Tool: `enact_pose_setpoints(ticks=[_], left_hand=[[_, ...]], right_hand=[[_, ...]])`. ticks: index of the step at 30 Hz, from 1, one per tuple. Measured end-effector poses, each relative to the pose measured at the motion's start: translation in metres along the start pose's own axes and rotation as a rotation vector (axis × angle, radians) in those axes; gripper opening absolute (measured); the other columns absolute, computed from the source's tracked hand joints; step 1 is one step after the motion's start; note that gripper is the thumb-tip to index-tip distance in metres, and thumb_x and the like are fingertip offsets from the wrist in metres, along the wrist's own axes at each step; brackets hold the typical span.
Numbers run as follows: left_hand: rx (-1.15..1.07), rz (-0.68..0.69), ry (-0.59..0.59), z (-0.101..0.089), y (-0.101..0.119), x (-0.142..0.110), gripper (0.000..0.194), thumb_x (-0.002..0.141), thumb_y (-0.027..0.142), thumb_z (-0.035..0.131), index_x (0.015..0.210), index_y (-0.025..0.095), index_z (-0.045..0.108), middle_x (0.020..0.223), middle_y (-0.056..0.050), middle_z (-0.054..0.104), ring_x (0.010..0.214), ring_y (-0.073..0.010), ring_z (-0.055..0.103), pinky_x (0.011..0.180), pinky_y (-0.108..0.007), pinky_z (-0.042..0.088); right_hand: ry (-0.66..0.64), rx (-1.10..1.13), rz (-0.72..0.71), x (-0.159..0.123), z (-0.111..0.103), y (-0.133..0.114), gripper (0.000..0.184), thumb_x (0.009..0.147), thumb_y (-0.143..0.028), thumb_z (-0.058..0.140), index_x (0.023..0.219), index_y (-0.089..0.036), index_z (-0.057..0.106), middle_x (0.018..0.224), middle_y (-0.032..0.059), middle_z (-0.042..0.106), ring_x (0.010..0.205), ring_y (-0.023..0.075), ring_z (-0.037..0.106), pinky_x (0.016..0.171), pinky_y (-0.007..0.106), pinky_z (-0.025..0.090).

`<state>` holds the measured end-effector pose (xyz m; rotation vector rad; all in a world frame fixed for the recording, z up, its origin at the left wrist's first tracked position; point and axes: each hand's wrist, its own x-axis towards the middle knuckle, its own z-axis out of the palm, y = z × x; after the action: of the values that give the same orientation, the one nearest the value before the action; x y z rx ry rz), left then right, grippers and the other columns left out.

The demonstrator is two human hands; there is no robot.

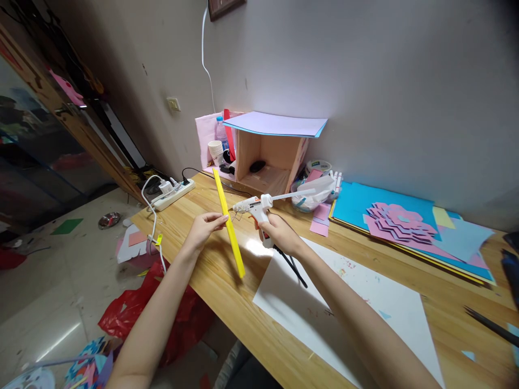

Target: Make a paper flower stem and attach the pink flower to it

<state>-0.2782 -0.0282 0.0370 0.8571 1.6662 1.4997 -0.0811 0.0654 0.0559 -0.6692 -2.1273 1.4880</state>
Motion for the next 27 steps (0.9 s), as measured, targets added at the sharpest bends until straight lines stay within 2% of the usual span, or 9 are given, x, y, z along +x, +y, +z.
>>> enact_pose_setpoints(ticks=[14,27], left_hand=[[0.011,0.008,0.024,-0.0005,0.0036,0.0009,0.035,0.051,0.040,0.079,0.073,0.014,0.073,0.075,-0.008,0.069,0.070,-0.0153,0.060,0.071,-0.028,0.046],[-0.011,0.013,0.032,-0.0002,0.0031,0.0028,0.037,0.048,0.041,0.080,0.072,0.014,0.073,0.073,-0.008,0.069,0.067,-0.0150,0.059,0.070,-0.028,0.046]], right_hand=[[-0.025,0.049,-0.008,-0.0010,0.0003,0.0005,0.017,0.075,-0.032,0.041,0.069,-0.017,0.047,0.057,-0.0017,0.049,0.052,0.0116,0.046,0.049,0.023,0.035],[-0.027,-0.015,-0.004,-0.0019,0.0011,0.0014,0.018,0.076,-0.032,0.040,0.069,-0.017,0.047,0.057,-0.0008,0.051,0.053,0.0123,0.048,0.048,0.023,0.035]])
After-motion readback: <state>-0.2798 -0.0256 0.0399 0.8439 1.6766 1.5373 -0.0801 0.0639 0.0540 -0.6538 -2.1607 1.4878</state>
